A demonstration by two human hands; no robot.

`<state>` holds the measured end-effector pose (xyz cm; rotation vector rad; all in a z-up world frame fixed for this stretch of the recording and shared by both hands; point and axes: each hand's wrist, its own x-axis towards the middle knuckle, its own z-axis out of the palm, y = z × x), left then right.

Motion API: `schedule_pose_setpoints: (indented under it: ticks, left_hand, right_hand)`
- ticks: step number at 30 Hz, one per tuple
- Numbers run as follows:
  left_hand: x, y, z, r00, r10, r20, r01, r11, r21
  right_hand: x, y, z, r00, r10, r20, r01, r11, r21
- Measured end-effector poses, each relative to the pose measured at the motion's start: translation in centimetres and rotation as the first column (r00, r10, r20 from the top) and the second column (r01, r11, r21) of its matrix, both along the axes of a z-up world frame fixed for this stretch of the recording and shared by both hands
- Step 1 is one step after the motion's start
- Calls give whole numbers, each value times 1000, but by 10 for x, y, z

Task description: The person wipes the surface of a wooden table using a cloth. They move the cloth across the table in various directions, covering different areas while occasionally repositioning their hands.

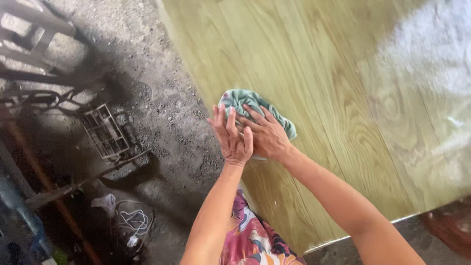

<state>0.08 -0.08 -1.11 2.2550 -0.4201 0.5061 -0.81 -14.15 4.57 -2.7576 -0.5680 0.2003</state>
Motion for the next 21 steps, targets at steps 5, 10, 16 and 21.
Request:
schedule_pose_setpoints:
  ticks: [5,10,16,21]
  left_hand:
    - [3,-5,-3,998,38,-42,-40,998,-48]
    - [2,-3,1,992,75,-105,-69,996,63]
    - [3,-5,5,993,61,-100,-53,996,78]
    - [0,-5,-2,996,75,-57,-68,992,110]
  right_hand:
    - [84,20,-9,980,64,188,-44,993,-108]
    - [205,48,-14,977,-48,209,51,999,-8]
    - [272,62,-16,951,-124,281,132,991,-8]
    - [166,37,-34,954,-64,292,48,997,61]
